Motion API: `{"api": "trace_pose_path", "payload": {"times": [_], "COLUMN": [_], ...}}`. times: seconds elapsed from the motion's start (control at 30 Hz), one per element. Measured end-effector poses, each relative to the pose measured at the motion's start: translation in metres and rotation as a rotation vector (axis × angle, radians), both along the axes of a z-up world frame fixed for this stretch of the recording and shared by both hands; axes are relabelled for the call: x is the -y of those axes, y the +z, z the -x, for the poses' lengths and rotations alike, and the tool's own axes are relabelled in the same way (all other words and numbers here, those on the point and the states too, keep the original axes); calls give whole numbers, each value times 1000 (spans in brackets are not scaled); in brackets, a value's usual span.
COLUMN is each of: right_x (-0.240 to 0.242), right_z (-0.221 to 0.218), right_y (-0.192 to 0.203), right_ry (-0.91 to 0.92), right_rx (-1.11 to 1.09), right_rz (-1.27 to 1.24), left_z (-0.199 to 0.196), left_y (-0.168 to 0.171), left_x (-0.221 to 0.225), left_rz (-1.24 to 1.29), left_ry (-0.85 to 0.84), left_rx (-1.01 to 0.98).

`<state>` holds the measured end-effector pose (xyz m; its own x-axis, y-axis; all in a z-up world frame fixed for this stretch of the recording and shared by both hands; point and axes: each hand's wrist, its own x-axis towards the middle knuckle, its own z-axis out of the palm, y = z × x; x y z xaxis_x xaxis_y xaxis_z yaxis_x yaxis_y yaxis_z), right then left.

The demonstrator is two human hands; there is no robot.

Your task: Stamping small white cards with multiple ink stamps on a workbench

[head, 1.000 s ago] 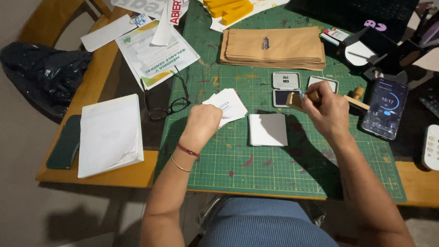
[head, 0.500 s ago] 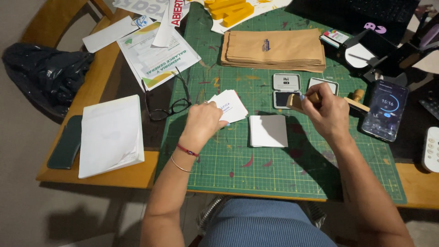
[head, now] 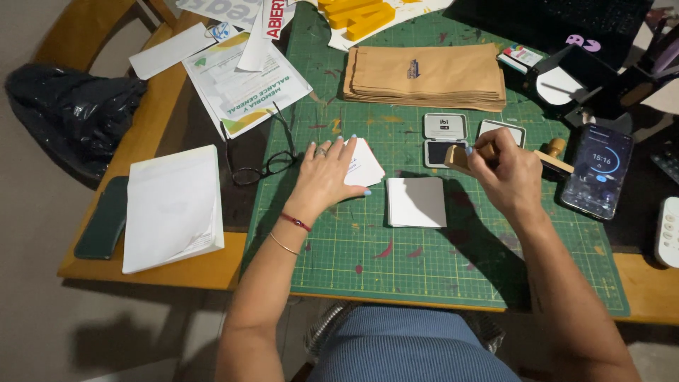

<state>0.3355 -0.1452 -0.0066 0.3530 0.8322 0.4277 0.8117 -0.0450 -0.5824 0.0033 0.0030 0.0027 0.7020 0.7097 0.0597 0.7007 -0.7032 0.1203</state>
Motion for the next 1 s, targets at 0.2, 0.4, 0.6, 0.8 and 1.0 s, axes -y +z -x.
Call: {"api": "trace_pose_path", "payload": {"times": [0.2, 0.4, 0.6, 0.8, 1.0], "right_x": [-2, -2, -3, 2, 5], "right_z": [-2, -1, -10, -16, -32], "right_y": [-1, -3, -7, 13, 15], "right_ry": [5, -4, -48, -42, -60], "right_rx": [11, 35, 49, 143, 126], "right_rz": [8, 19, 34, -55, -101], "left_z": [-1, -5, -5, -7, -10], "left_y": [-11, -10, -7, -30, -31], "left_x": [-8, -11, -10, -18, -19], "left_rz": [21, 95, 122, -89, -65], "left_ry": [6, 24, 26, -10, -1], "left_rx": [-39, -10, -20, 16, 1]}}
